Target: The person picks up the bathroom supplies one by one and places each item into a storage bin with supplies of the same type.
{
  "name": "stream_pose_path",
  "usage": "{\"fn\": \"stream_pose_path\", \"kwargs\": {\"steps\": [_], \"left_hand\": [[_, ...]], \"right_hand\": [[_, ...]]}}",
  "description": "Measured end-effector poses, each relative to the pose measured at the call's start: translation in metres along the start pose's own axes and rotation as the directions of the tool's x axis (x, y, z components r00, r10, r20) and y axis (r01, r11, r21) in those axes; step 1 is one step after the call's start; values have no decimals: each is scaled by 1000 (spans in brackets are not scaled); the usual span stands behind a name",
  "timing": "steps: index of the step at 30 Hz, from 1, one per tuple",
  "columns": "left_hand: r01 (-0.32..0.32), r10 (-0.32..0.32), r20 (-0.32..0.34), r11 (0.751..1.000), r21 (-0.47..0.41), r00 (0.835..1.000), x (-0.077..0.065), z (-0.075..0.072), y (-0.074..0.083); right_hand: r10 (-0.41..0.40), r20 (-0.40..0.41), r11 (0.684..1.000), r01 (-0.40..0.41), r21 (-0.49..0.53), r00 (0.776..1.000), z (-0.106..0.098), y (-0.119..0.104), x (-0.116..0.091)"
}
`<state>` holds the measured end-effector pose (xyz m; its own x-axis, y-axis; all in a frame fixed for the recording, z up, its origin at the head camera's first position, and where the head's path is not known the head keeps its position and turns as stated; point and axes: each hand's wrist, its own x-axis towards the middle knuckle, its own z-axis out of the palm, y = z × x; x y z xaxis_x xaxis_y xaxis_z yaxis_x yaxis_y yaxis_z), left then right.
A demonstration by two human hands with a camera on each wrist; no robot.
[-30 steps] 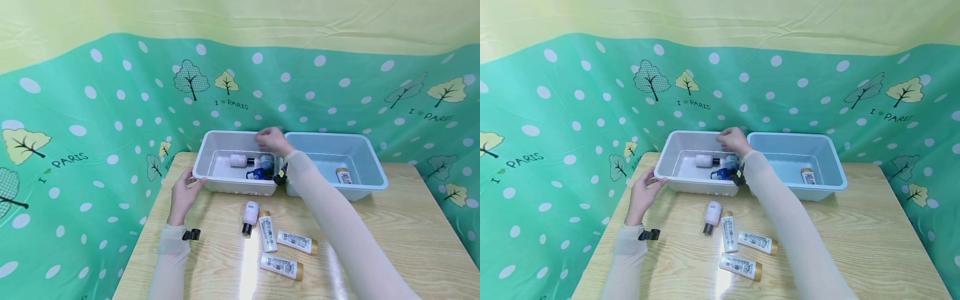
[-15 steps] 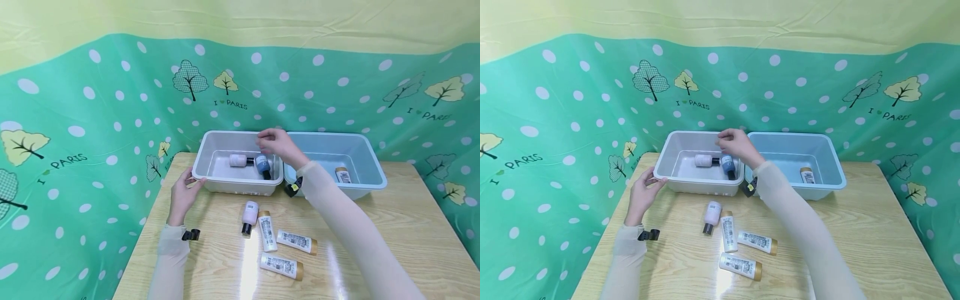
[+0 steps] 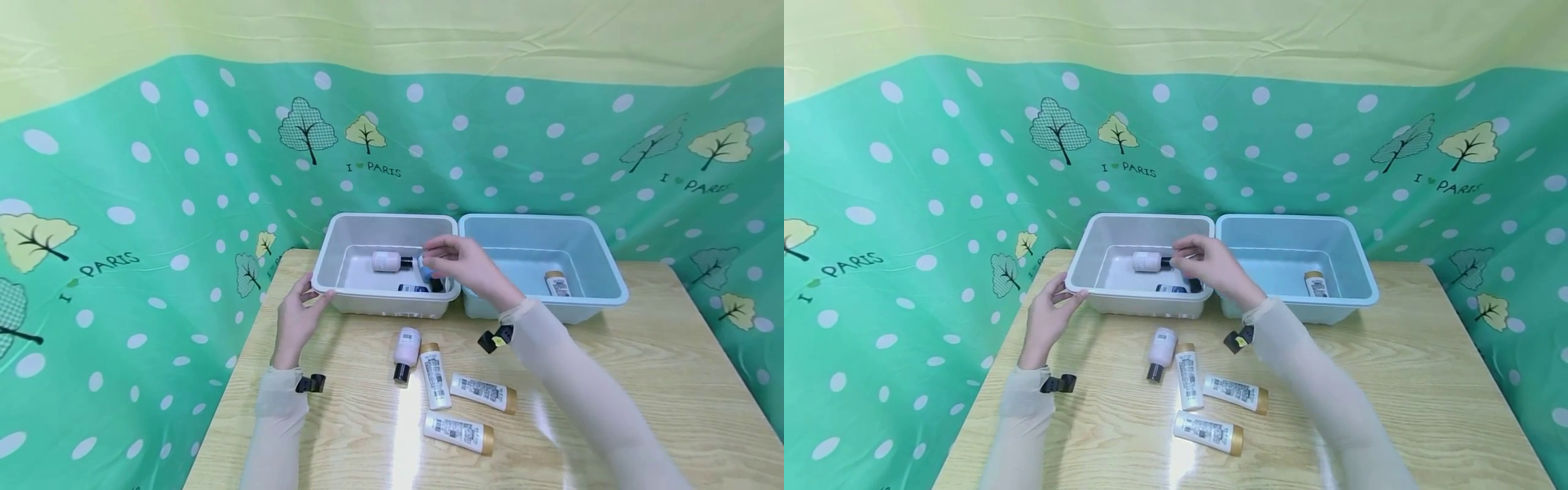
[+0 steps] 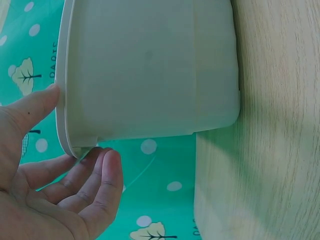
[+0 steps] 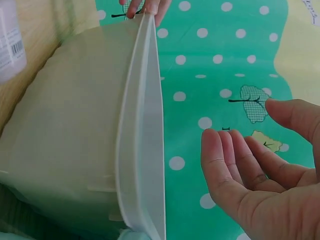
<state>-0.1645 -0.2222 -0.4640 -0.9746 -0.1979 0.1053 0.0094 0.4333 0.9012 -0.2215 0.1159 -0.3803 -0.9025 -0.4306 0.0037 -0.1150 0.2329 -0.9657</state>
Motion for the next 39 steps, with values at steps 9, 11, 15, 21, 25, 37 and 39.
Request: {"fn": "stream_pose_path", "kwargs": {"steps": [9,11,15,21,25,37,39], "left_hand": [[-2,2,-1,1000,4,1000,-1,1,0],[1,-1,0,1000,2,1000,-1,1,1],[7,-7,-2,1000,0,1000,-1,1,0],[13,-13,-3,1000,-1,1000,-1,0,-1],[12,-12,-1,1000,3,1000,-1,0,-1],[16,-16,-1,1000,-4,1000,-1,1,-1],[18,-18,3,1000,-4,1000,-1,1,-2]], "right_hand": [[-37,29,997,39,-69,999,11,17,-27],[-53,39,994,56,-89,998,14,24,-32],[-57,85,994,65,-91,995,22,37,-41],[-70,123,987,87,-134,990,34,55,-48],[-97,146,980,120,-156,984,45,67,-51],[30,130,975,0,-223,991,66,105,-44],[50,130,970,-17,-241,990,68,110,-41]]}}
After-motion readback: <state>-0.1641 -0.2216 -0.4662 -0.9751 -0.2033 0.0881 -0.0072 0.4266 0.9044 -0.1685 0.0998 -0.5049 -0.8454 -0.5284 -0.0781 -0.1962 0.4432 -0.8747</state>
